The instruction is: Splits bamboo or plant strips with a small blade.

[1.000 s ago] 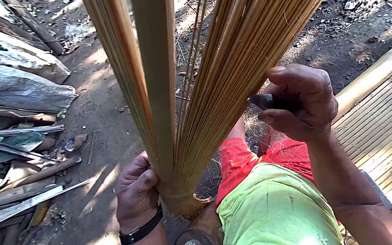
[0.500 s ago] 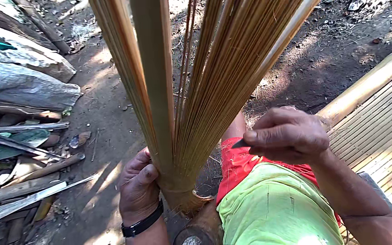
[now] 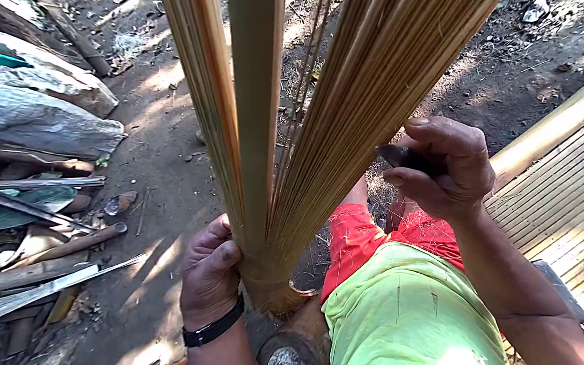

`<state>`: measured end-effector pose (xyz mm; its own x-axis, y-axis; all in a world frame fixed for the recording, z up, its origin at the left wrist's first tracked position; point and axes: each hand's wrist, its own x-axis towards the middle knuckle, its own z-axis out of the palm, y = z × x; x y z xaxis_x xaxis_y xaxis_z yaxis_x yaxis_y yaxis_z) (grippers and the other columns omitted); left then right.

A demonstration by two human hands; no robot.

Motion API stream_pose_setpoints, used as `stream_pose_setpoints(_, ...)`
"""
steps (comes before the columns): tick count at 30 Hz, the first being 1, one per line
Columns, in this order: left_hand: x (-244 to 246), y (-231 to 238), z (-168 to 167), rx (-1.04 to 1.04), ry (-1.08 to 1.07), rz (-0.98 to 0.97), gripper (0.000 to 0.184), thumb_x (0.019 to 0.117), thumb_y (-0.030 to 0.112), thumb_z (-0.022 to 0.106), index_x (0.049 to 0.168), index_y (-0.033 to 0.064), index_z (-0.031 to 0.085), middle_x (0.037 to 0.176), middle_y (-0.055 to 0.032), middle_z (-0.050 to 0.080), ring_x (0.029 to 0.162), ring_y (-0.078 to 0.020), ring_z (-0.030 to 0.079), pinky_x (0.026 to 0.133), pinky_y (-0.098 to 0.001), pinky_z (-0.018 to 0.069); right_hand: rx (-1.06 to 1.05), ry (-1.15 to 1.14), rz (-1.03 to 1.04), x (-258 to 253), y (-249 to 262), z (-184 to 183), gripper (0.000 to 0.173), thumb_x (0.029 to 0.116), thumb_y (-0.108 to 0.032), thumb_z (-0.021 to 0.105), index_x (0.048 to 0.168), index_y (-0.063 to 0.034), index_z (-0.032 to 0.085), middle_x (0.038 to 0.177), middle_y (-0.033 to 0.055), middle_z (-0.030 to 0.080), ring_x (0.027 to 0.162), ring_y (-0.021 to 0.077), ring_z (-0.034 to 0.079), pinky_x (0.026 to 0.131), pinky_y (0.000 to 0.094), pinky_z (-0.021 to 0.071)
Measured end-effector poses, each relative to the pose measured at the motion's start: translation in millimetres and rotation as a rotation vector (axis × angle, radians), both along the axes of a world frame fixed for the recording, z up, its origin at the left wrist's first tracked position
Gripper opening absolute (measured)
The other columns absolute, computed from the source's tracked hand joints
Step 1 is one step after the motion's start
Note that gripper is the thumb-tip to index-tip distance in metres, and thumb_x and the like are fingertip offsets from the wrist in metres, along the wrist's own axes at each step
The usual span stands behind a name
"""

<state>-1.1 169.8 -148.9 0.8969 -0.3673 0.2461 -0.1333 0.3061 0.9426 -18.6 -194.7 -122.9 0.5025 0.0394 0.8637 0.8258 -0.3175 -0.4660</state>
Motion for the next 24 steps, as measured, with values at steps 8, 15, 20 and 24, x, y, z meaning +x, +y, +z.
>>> stream_pose_setpoints(8, 0.0, -0.5, 0.7, -0.008, -0.005, -0.008, 0.025, 0.0915, 0.029, 0.077, 0.110, 0.0124, 0.076, 0.095, -0.0020, 0.077, 0.084, -0.0079, 0.073, 0.078, -0.0251, 0.0611, 0.019, -0.030, 0.011, 3.9, 3.3, 1.2, 0.040, 0.0976, -0.013, 0.069, 0.135, -0.0055, 0.058, 0.117, 0.0047, 0.065, 0.090, 0.0074, 0.065, 0.075, 0.0212, 0.0582)
stream_pose_setpoints(15, 0.1, -0.1, 0.5, -0.028, 0.001, -0.018, 0.025, 0.0914, 0.028, 0.077, 0.110, 0.0120, 0.076, 0.096, -0.0026, 0.077, 0.084, -0.0085, 0.073, 0.079, -0.0253, 0.0612, 0.030, -0.047, 0.016, 4.7, 3.0, 4.6, 0.036, 0.0980, -0.012, 0.068, 0.133, -0.0052, 0.062, 0.106, 0.0045, 0.062, 0.082, 0.0061, 0.061, 0.068, 0.0196, 0.0548)
stream_pose_setpoints(20, 0.2, -0.6, 1.0, -0.041, 0.005, -0.041, 0.024, 0.0917, 0.026, 0.076, 0.111, 0.0117, 0.076, 0.096, -0.0025, 0.077, 0.085, -0.0081, 0.073, 0.079, -0.0251, 0.0612, 0.009, -0.073, 0.011, 4.4, 3.4, 9.6, 0.033, 0.0982, -0.013, 0.068, 0.129, -0.0043, 0.064, 0.104, 0.0047, 0.062, 0.085, 0.0072, 0.062, 0.070, 0.0207, 0.0548)
stream_pose_setpoints(24, 0.1, -0.7, 1.1, -0.041, 0.003, -0.035, 0.026, 0.0917, 0.027, 0.076, 0.112, 0.0115, 0.076, 0.097, -0.0024, 0.077, 0.085, -0.0079, 0.073, 0.079, -0.0250, 0.0611, -0.037, -0.083, -0.021, 2.2, 1.6, 11.5, 0.027, 0.0982, -0.012, 0.068, 0.124, -0.0037, 0.068, 0.101, 0.0065, 0.063, 0.089, 0.0099, 0.063, 0.073, 0.0222, 0.0551)
